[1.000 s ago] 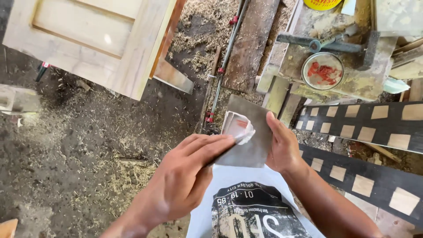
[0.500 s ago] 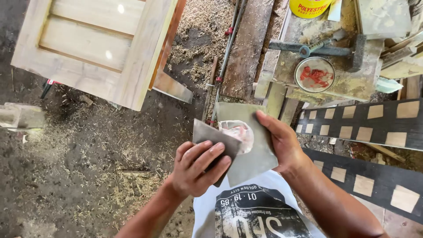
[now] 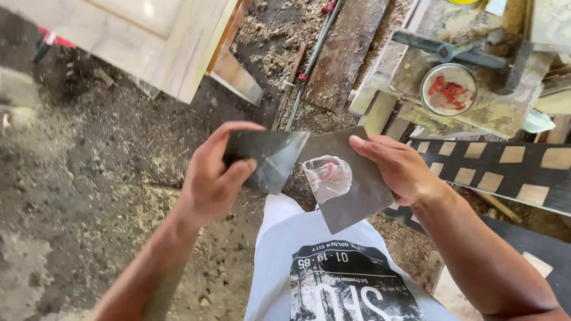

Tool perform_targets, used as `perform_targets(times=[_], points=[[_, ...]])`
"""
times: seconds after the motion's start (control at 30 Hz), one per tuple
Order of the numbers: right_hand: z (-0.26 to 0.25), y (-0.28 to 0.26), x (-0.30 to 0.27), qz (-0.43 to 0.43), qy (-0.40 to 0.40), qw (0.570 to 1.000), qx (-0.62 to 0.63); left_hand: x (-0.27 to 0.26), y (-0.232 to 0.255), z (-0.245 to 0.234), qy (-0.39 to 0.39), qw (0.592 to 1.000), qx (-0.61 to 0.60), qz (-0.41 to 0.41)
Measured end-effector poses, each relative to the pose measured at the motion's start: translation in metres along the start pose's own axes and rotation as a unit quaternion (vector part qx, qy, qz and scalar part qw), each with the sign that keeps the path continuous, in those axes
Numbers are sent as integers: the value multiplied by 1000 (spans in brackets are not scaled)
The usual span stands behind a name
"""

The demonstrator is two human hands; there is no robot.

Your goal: Sanding a wooden door frame and preparing wood filler putty.

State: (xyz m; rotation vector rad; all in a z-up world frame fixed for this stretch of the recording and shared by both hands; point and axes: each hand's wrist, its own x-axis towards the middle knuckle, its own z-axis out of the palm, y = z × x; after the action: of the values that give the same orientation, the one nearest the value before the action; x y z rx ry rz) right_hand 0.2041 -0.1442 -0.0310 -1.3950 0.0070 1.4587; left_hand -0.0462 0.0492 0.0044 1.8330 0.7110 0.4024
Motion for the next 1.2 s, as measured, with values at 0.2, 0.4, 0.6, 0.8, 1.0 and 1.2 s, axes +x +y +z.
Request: perform_targets(times=[0.2, 0.4, 0.6, 0.8, 1.0, 1.2], points=[[41, 1, 3, 35, 37, 989, -137, 9, -32, -14, -63, 998, -8, 25], [99, 27, 28, 94, 128, 927, -340, -25, -96, -20, -51, 983, -164, -58], [155, 67, 56, 23, -40, 985, -167, -70, -145, -30, -20, 974, -224, -11], [172, 120, 96, -29, 102, 928, -357, -107, -172, -48, -30, 948, -316, -37], [214, 124, 76, 57, 97, 969, -221, -145, -157, -81, -93, 896, -426, -79], [162, 198, 70, 144, -159, 973, 83, -180, -90, -128, -23, 970, -228, -82]])
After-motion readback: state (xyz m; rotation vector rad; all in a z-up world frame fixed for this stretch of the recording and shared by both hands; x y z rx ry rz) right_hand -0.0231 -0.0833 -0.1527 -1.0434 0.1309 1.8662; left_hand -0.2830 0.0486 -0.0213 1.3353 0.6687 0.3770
